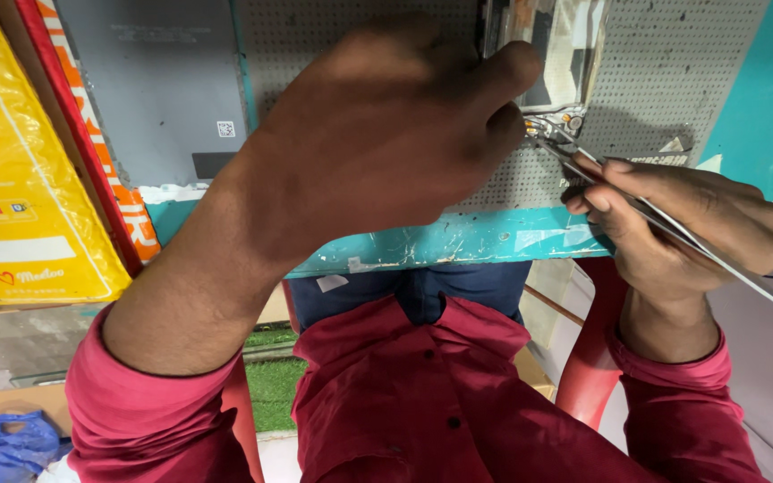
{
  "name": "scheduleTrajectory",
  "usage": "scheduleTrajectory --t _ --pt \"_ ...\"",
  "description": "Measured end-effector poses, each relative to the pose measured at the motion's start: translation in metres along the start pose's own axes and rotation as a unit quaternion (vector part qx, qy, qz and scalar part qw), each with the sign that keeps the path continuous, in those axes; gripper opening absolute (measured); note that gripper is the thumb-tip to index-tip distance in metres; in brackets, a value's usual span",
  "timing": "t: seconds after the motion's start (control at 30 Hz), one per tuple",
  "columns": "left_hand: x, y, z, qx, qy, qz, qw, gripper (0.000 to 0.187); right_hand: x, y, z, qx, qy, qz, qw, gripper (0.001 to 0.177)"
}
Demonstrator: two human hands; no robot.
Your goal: The person uses tweezers to manipulate small components on a disassembled mobile phone placed on a workbench. The hands carefully adjust and reposition internal parts while the phone remains open on the table.
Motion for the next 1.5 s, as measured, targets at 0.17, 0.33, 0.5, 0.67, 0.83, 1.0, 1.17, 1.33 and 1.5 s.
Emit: scheduleTrajectory --t 0.17,0.33,0.5,0.67,0.83,1.0,1.17,1.33,1.5 --pt "0.000 0.000 -0.001 -0.010 -0.008 0.002 1.000 0.019 -0.001 0.002 -0.001 -0.014 -0.017 -0.012 1.000 0.017" --pt "-0.002 0.000 0.000 0.011 -0.013 0.010 1.000 0.016 -0.001 0.004 -0.001 -0.039 -0.020 -0.013 0.999 0.015" --pt "0.000 0.000 0.003 0.027 0.015 -0.004 1.000 0.014 -0.001 0.004 -0.007 -0.026 -0.047 -0.006 0.999 0.015" --pt "0.004 -0.001 0.004 0.032 0.043 -0.022 0.998 0.014 0.004 -0.009 0.007 0.022 0.005 0.002 1.000 0.015" --pt "0.000 0.000 0.005 0.045 0.026 -0.013 0.999 0.012 0.000 -0.020 0.022 0.071 0.029 0.024 0.997 0.014" --pt "-0.001 -0.001 0.005 0.030 0.035 -0.015 0.999 0.013 -0.001 -0.018 0.019 0.030 0.061 0.035 0.997 0.015" --pt "0.000 -0.001 0.005 0.024 0.026 -0.012 0.999 0.014 -0.002 -0.012 0.010 0.026 0.031 0.021 0.999 0.014" --pt "0.003 -0.001 0.003 0.015 0.026 -0.018 0.999 0.013 -0.004 -0.001 -0.002 -0.007 -0.033 0.005 0.999 0.015" --pt "0.007 0.001 -0.001 -0.004 0.008 -0.039 0.999 0.013 -0.003 0.003 -0.004 -0.022 -0.038 -0.008 0.999 0.016"
Point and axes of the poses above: each hand's wrist, its own y-axis towards the middle knuckle, its own x-axis out of the palm, z = x × y, the point moved 8 cm from there along y, towards the middle knuckle, and after that the axes turned 7 degrees about -z, right-handed, at the moved point
